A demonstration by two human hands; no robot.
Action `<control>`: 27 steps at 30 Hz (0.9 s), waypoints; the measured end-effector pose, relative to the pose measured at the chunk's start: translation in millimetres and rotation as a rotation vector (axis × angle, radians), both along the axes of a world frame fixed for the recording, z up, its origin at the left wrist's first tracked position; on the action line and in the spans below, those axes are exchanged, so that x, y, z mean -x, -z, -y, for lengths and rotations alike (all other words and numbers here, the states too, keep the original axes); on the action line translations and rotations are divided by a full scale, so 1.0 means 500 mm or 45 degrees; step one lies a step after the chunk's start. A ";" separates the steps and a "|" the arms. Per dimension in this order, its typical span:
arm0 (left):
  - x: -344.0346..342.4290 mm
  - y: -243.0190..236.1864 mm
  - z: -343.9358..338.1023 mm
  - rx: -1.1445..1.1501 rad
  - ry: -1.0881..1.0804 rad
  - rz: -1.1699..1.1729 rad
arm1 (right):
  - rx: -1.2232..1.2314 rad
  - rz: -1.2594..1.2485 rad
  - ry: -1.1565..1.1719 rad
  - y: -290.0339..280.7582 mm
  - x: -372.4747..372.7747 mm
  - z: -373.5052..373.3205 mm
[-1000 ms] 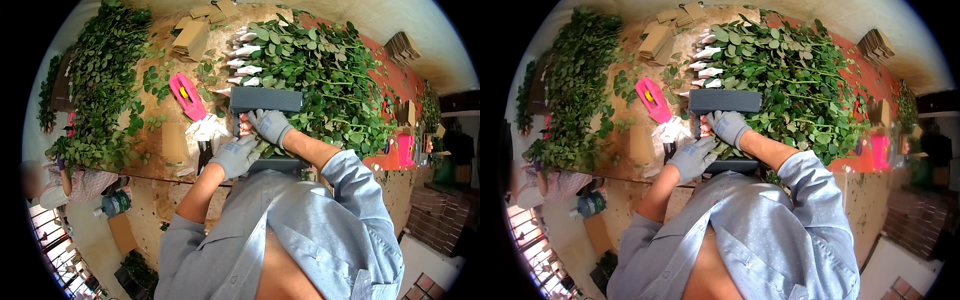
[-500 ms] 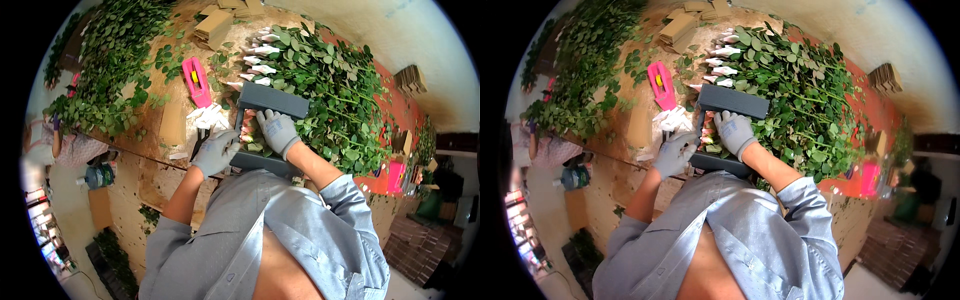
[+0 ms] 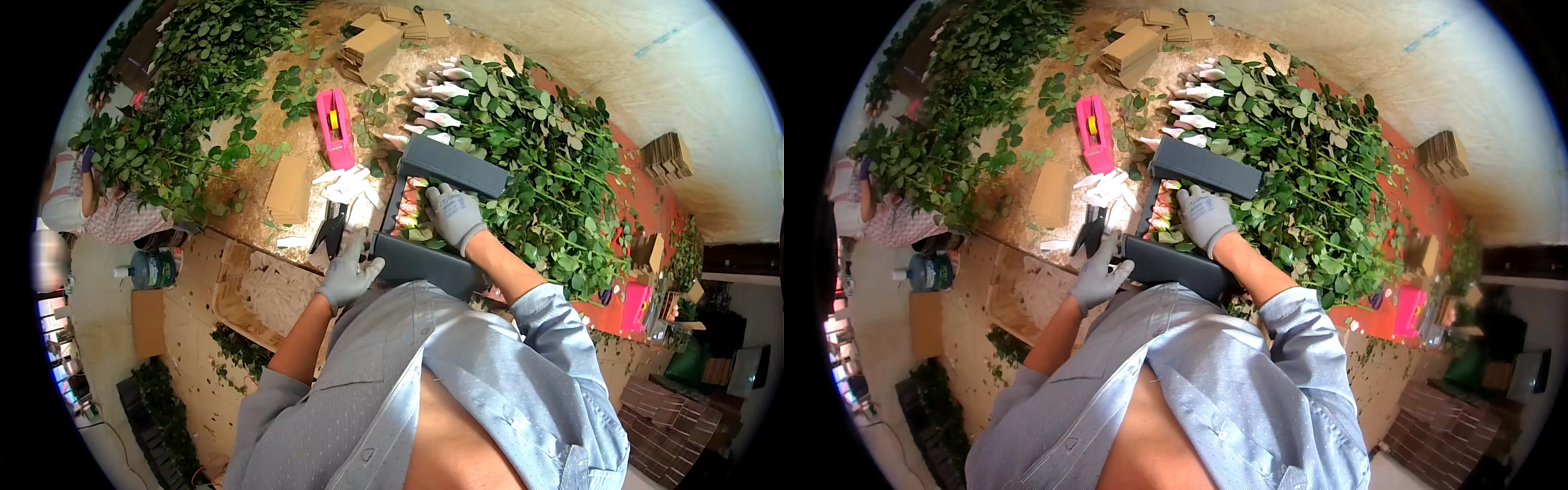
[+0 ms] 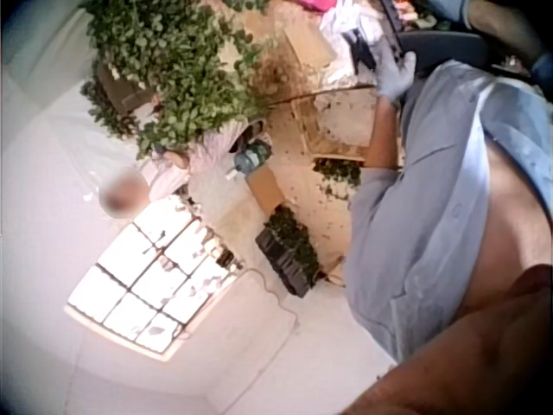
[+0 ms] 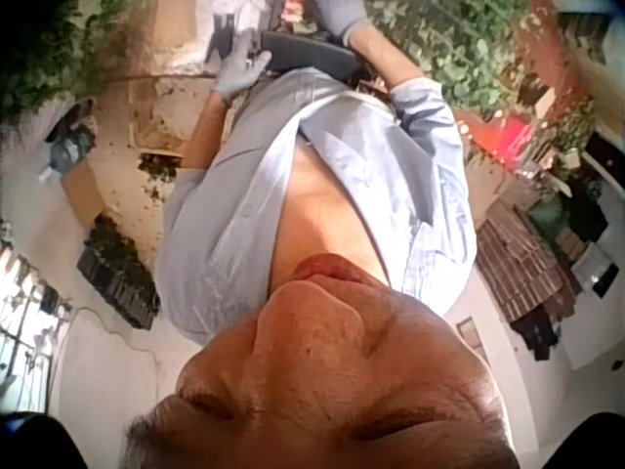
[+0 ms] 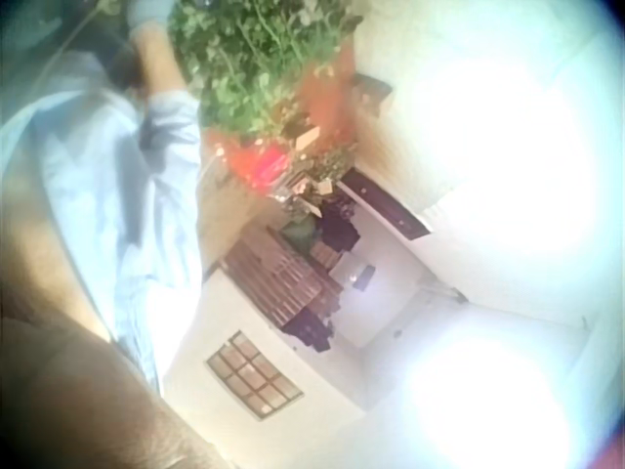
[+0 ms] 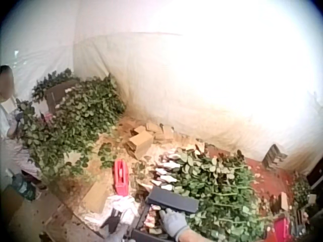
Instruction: The person prepares roses by placing individual stems into a holder and cutting the ends with a specialized manual cutter.
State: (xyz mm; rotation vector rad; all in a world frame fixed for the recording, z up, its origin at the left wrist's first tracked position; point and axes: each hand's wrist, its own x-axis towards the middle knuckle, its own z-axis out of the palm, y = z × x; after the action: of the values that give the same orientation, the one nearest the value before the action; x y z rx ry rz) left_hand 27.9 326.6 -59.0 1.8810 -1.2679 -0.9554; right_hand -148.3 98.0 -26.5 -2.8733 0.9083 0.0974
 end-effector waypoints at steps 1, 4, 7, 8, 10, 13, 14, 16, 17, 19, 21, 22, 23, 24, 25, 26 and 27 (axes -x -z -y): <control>0.005 0.020 -0.007 0.002 -0.008 0.044 | 0.017 0.031 0.000 -0.009 0.001 -0.008; 0.010 0.049 -0.027 -0.063 -0.015 -0.140 | -0.015 0.093 -0.009 -0.033 0.004 -0.036; 0.026 0.053 -0.022 0.101 0.013 -0.444 | -0.175 0.044 0.004 -0.049 0.018 -0.045; 0.034 0.052 -0.019 0.193 0.038 -0.548 | -0.206 0.038 0.037 -0.056 0.020 -0.049; 0.037 0.045 -0.024 0.211 0.051 -0.594 | -0.226 0.148 0.084 -0.070 0.022 -0.056; 0.047 -0.050 -0.032 0.112 -0.064 -0.527 | -0.242 0.404 0.098 -0.152 0.025 -0.094; 0.042 -0.068 -0.035 0.062 -0.083 -0.551 | -0.243 0.448 0.079 -0.178 0.032 -0.111; 0.030 -0.106 -0.037 0.059 -0.056 -0.555 | -0.599 0.535 -0.085 -0.233 0.060 -0.149; 0.024 -0.131 -0.035 0.107 -0.006 -0.534 | -0.698 0.626 -0.215 -0.249 0.078 -0.167; 0.015 -0.190 -0.037 0.165 -0.055 -0.687 | -0.922 0.505 -0.385 -0.291 0.103 -0.188; 0.011 -0.239 -0.028 0.177 -0.136 -0.917 | -0.553 0.356 -0.379 -0.295 0.118 -0.201; 0.003 -0.242 -0.026 0.242 -0.154 -0.972 | -0.333 0.266 -0.304 -0.301 0.117 -0.208; 0.002 -0.249 -0.012 0.309 -0.125 -0.860 | -0.155 0.161 -0.254 -0.302 0.114 -0.194; 0.002 -0.258 0.003 0.375 -0.094 -0.749 | 0.030 0.057 -0.198 -0.308 0.107 -0.174; -0.003 -0.255 0.019 0.413 -0.035 -0.630 | 0.187 0.072 -0.155 -0.296 0.101 -0.153; 0.004 -0.249 0.038 0.477 0.005 -0.697 | 0.349 0.094 -0.099 -0.277 0.094 -0.126; -0.004 -0.249 0.062 0.431 0.164 -0.519 | 0.356 0.100 -0.063 -0.265 0.081 -0.097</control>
State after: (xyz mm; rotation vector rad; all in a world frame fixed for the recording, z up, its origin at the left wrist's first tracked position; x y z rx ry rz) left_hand 29.7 295.8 65.3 1.2813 -1.2187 -1.0507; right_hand -189.0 146.2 105.8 -3.1289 0.9012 -0.1494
